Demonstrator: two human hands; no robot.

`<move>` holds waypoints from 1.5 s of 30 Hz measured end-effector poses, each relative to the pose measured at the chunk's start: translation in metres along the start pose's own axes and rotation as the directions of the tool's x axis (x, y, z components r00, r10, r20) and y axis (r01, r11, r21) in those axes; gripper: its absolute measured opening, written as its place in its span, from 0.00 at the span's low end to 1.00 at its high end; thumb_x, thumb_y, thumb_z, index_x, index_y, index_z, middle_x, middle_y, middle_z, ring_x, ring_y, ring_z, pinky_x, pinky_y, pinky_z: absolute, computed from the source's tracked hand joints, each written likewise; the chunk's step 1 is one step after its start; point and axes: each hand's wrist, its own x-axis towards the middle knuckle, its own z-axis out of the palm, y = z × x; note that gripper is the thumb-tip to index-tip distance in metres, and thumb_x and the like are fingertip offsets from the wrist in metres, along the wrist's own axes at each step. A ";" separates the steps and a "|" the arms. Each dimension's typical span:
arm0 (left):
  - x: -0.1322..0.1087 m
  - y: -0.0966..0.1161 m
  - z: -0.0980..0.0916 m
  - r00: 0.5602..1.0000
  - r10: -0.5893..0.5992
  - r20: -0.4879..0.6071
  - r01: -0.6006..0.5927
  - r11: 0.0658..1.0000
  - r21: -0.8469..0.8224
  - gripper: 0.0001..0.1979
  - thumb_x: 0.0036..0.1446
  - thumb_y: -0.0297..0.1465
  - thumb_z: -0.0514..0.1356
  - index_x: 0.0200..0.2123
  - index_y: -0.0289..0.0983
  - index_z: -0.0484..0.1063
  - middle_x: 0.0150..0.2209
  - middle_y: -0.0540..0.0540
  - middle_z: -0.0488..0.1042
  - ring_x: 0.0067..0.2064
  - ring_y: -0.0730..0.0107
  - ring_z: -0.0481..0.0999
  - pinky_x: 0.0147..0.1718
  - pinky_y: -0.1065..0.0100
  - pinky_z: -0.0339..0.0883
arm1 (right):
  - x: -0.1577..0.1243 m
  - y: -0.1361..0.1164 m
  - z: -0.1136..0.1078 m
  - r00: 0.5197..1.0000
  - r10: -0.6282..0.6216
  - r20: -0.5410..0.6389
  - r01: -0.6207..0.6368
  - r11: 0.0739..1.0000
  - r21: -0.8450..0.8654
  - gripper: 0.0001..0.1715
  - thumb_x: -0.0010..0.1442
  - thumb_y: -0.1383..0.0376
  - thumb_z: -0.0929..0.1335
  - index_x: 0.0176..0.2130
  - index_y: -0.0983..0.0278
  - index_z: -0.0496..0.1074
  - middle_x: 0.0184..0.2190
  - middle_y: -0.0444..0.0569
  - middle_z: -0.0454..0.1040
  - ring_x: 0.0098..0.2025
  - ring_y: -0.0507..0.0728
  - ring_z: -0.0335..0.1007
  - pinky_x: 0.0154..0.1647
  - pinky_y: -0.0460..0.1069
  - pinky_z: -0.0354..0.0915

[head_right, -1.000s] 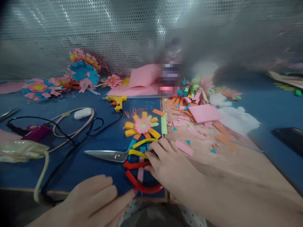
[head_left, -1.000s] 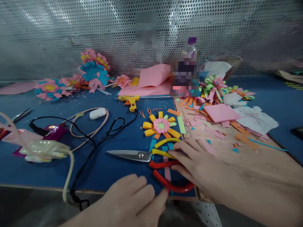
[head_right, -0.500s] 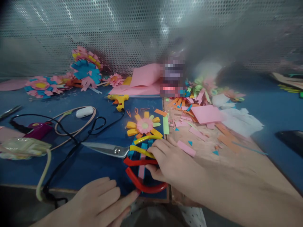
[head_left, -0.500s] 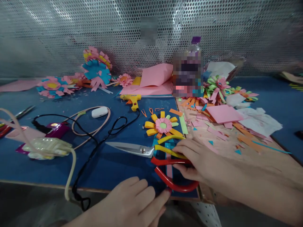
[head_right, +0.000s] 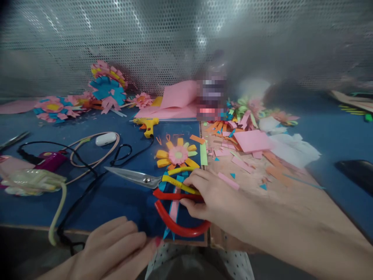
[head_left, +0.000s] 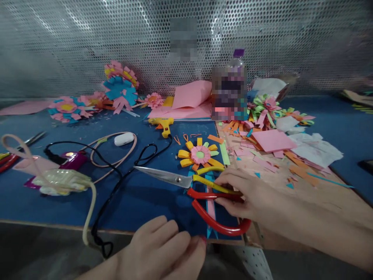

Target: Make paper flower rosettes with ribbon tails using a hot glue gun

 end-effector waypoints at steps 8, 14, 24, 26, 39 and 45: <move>0.008 0.001 0.000 0.999 0.027 -0.028 -0.026 0.998 0.056 0.06 0.53 0.23 0.60 0.35 0.35 0.74 0.26 0.52 0.73 0.23 0.76 0.68 0.17 0.69 0.55 | -0.002 0.000 0.001 1.000 -0.009 0.012 0.009 0.999 0.034 0.04 0.56 0.68 0.65 0.34 0.65 0.68 0.32 0.49 0.70 0.33 0.54 0.65 0.31 0.48 0.63; 0.007 0.006 0.007 0.997 -0.050 -0.062 0.054 0.997 0.059 0.05 0.53 0.21 0.60 0.33 0.35 0.74 0.23 0.54 0.72 0.22 0.77 0.68 0.17 0.69 0.55 | 0.000 -0.002 -0.007 0.995 0.089 0.039 -0.092 0.993 0.069 0.06 0.54 0.67 0.66 0.35 0.65 0.70 0.31 0.47 0.69 0.30 0.52 0.63 0.29 0.46 0.61; 0.010 0.000 0.005 1.000 0.013 -0.012 -0.013 0.998 0.064 0.05 0.54 0.21 0.58 0.35 0.32 0.73 0.24 0.51 0.73 0.24 0.75 0.71 0.18 0.69 0.58 | 0.000 0.003 -0.011 0.983 0.167 0.078 -0.178 0.968 0.177 0.08 0.56 0.62 0.66 0.35 0.64 0.71 0.30 0.46 0.70 0.30 0.52 0.62 0.29 0.47 0.59; 0.010 0.000 0.005 1.000 0.024 -0.005 -0.024 0.998 0.058 0.05 0.54 0.21 0.59 0.34 0.31 0.73 0.24 0.51 0.73 0.24 0.75 0.71 0.18 0.69 0.58 | 0.001 0.003 -0.012 0.983 0.174 0.065 -0.183 0.967 0.175 0.08 0.56 0.61 0.66 0.35 0.64 0.71 0.30 0.46 0.70 0.31 0.52 0.62 0.30 0.47 0.59; 0.003 -0.002 0.007 0.994 0.081 0.068 -0.084 0.995 0.046 0.07 0.55 0.24 0.56 0.34 0.32 0.74 0.30 0.48 0.75 0.27 0.72 0.71 0.20 0.69 0.60 | 0.002 0.010 -0.041 0.944 0.300 0.140 -0.319 0.937 0.140 0.14 0.58 0.52 0.66 0.39 0.58 0.71 0.30 0.43 0.72 0.29 0.52 0.65 0.28 0.47 0.61; 0.010 -0.003 0.002 0.991 0.030 0.128 -0.035 0.999 0.038 0.10 0.58 0.21 0.53 0.33 0.33 0.74 0.30 0.48 0.76 0.26 0.72 0.70 0.20 0.69 0.60 | -0.028 0.022 -0.058 0.937 0.347 -0.040 -0.348 0.937 -0.020 0.14 0.62 0.51 0.62 0.45 0.51 0.68 0.40 0.47 0.74 0.39 0.55 0.70 0.33 0.47 0.67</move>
